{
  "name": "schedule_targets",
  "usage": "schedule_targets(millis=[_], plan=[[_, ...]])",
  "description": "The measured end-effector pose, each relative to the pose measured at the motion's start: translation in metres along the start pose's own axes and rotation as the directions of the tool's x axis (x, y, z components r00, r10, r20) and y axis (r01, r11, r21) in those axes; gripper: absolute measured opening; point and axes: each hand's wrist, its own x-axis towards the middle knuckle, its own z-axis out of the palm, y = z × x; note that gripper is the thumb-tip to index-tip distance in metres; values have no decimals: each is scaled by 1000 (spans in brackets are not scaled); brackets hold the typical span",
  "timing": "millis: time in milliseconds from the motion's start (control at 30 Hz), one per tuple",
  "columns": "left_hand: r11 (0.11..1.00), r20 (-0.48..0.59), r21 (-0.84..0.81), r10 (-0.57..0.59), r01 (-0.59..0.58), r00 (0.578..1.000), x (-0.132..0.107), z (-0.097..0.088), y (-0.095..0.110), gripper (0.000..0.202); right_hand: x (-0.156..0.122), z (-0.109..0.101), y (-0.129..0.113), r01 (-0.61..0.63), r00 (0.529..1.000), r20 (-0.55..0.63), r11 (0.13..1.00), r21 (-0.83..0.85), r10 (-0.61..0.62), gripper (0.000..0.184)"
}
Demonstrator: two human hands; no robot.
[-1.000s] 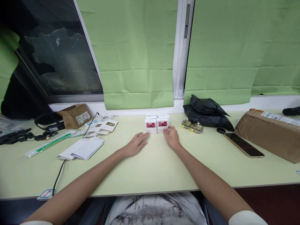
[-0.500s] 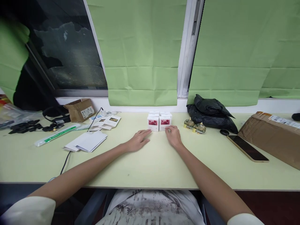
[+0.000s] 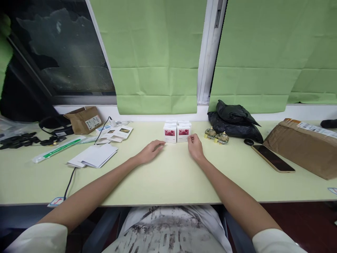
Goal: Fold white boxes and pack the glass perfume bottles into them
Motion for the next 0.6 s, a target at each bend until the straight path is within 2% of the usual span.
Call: schedule_targets(millis=[200, 600], plan=[[988, 29, 144, 56, -60, 998, 0, -3, -3, 43, -3, 5, 0, 29, 997, 76, 1000, 1, -29, 21], [986, 26, 162, 40, -44, 999, -2, -4, -5, 40, -4, 5, -2, 33, 988, 152, 999, -21, -29, 19]])
